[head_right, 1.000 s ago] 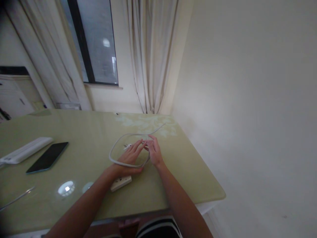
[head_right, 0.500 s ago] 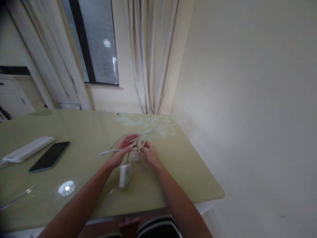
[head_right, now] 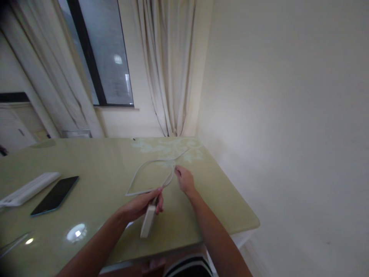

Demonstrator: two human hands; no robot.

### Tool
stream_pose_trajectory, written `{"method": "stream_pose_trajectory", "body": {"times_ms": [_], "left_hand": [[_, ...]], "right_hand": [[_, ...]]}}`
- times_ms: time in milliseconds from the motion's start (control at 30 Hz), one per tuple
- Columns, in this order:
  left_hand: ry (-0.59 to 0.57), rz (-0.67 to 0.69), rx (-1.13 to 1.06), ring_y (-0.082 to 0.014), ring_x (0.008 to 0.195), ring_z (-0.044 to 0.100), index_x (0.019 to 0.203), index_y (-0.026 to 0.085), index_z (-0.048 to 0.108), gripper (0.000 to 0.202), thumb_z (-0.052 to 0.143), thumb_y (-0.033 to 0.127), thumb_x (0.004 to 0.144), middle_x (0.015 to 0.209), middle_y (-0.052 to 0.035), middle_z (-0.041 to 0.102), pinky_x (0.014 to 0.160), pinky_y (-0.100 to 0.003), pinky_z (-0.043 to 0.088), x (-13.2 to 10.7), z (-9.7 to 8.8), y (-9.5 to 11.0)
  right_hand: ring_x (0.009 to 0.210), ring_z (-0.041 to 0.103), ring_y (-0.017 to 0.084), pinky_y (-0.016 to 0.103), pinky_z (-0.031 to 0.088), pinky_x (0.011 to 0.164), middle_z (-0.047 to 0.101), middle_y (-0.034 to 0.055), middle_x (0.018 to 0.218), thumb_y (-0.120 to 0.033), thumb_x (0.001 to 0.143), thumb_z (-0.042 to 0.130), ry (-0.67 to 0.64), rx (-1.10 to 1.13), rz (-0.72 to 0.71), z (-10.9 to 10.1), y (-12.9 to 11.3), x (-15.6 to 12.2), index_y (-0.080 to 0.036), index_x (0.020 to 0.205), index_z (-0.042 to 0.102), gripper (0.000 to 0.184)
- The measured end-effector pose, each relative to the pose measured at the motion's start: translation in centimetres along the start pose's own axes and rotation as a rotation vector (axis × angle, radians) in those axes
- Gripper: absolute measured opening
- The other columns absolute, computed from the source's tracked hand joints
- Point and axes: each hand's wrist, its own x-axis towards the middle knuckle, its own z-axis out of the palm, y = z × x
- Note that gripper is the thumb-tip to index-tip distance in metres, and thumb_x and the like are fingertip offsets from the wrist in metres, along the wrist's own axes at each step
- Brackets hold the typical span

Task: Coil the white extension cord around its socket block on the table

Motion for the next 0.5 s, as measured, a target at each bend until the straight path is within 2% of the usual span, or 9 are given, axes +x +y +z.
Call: {"method": "stream_pose_trajectory", "body": {"times_ms": [67, 133, 233, 300, 367, 433, 500], "left_hand": [[0.071, -0.016, 0.025, -0.0146, 0.061, 0.053, 0.062, 0.016, 0.062, 0.064, 0.049, 0.073, 0.089, 0.055, -0.0017, 0.056, 0.068, -0.027, 0.043, -2.5, -0.9, -0.5], [0.112, -0.068, 0.101, -0.0136, 0.060, 0.050, 0.061, 0.016, 0.060, 0.062, 0.051, 0.071, 0.089, 0.056, -0.0008, 0.055, 0.064, -0.025, 0.040, -5.4, -1.9, -1.1], [0.096, -0.138, 0.221, -0.0132, 0.057, 0.048, 0.062, 0.017, 0.064, 0.064, 0.049, 0.073, 0.089, 0.057, -0.0014, 0.058, 0.061, -0.024, 0.038, -9.5, -2.6, -1.4], [0.124, -0.139, 0.322, -0.0149, 0.061, 0.053, 0.064, 0.018, 0.068, 0.066, 0.045, 0.074, 0.090, 0.060, -0.0024, 0.062, 0.066, -0.025, 0.042, -11.9, -2.7, -0.8], [0.166, -0.118, 0.459, -0.0174, 0.068, 0.058, 0.063, 0.019, 0.070, 0.065, 0.045, 0.073, 0.091, 0.064, -0.0033, 0.066, 0.074, -0.026, 0.046, -14.0, -3.2, 0.1], [0.217, -0.116, 0.542, -0.0188, 0.070, 0.059, 0.058, 0.021, 0.070, 0.062, 0.052, 0.072, 0.087, 0.065, -0.0030, 0.067, 0.078, -0.027, 0.048, -16.3, -4.5, 0.7], [0.363, -0.103, 0.510, -0.0195, 0.072, 0.060, 0.054, 0.023, 0.070, 0.052, 0.066, 0.068, 0.080, 0.065, -0.0016, 0.068, 0.079, -0.027, 0.050, -18.8, -6.6, 0.4]], "right_hand": [[0.087, 0.067, 0.024, 0.033, 0.048, 0.078, 0.076, 0.0061, 0.095, -0.043, 0.099, 0.050, -0.074, -0.232, -0.107, -2.5, 0.5, -0.2, -0.030, 0.101, 0.077, 0.030], [0.085, 0.065, 0.022, 0.031, 0.046, 0.078, 0.074, 0.0067, 0.088, -0.043, 0.099, 0.054, -0.188, -0.393, -0.285, -5.2, 1.0, -0.2, -0.030, 0.098, 0.077, 0.027], [0.083, 0.063, 0.020, 0.030, 0.045, 0.077, 0.073, 0.0083, 0.085, -0.044, 0.102, 0.052, -0.288, -0.500, -0.540, -9.4, 1.3, 0.6, -0.028, 0.098, 0.077, 0.029], [0.079, 0.061, 0.018, 0.028, 0.043, 0.073, 0.071, 0.0080, 0.083, -0.043, 0.104, 0.048, -0.311, -0.573, -0.623, -12.4, 1.2, 1.9, -0.027, 0.098, 0.076, 0.032], [0.079, 0.060, 0.017, 0.027, 0.042, 0.073, 0.071, 0.0073, 0.084, -0.046, 0.102, 0.051, -0.318, -0.662, -0.640, -15.7, 0.9, 3.6, -0.026, 0.099, 0.075, 0.031], [0.081, 0.061, 0.017, 0.026, 0.041, 0.073, 0.072, 0.0073, 0.088, -0.044, 0.101, 0.055, -0.325, -0.764, -0.585, -19.4, 0.7, 5.2, -0.025, 0.101, 0.074, 0.027], [0.084, 0.061, 0.016, 0.026, 0.039, 0.073, 0.073, 0.0077, 0.095, -0.034, 0.101, 0.057, -0.302, -0.900, -0.470, -23.2, 0.7, 6.5, -0.024, 0.103, 0.073, 0.020]]}}
